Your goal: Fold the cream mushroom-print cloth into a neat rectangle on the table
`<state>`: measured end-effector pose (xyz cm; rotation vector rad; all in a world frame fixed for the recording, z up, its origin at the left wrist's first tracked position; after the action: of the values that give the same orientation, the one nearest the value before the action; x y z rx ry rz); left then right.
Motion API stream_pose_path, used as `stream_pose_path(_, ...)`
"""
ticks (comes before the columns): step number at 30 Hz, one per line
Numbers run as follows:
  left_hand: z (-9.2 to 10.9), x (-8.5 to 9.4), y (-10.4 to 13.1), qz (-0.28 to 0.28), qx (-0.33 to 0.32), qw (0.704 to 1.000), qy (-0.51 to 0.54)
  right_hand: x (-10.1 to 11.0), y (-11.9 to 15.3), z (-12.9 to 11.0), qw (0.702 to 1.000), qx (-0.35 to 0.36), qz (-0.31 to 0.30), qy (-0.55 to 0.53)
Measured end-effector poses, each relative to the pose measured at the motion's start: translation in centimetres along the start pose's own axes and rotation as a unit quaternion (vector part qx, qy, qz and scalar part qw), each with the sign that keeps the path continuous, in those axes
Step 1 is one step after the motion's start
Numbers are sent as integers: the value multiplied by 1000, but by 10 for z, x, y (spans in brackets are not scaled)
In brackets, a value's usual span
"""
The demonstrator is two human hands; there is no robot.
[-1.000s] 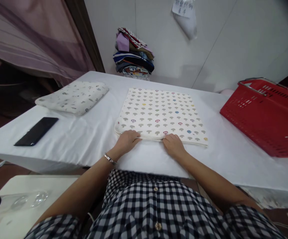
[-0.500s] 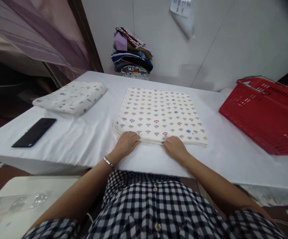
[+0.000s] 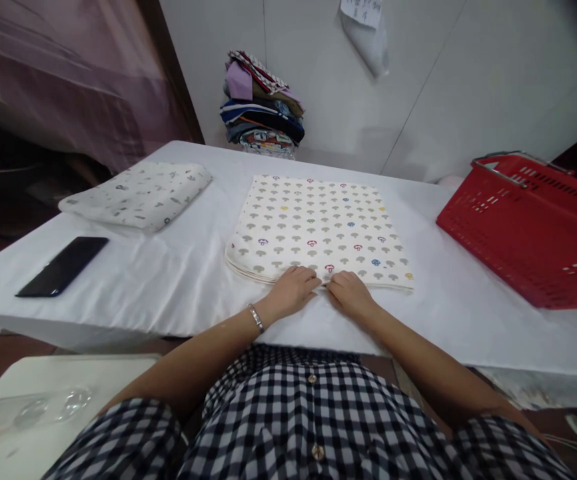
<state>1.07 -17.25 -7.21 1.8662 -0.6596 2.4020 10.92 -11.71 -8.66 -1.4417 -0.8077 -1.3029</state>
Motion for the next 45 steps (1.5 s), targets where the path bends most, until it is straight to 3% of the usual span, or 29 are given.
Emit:
stream_pose_path(13,2,-11,-11,-25,18,998,-46,-4,0,6,999,-6,2,-45)
stream_pose_path(22,-8,-9,-15,2,42,999,2,5,19,22,996,-62,61,-3)
stream_pose_path(31,-11,-9,-16,4,50,999,16,10,25,29,992,-99,45,57)
stream_pose_path(45,1,-10,-14,-2,18,999,-30,7,33,33,997,-58,14,43)
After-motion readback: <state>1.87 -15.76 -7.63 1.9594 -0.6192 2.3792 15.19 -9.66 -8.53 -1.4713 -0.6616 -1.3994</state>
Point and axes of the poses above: each hand's wrist, its own y-axis away from the middle knuckle, its own x-axis out of the back of the hand, z = x × y, the point moved 7 cm from there along -y, towards the middle knuckle, and after that the axes turned 3 degrees about z, right-handed, at the moved point
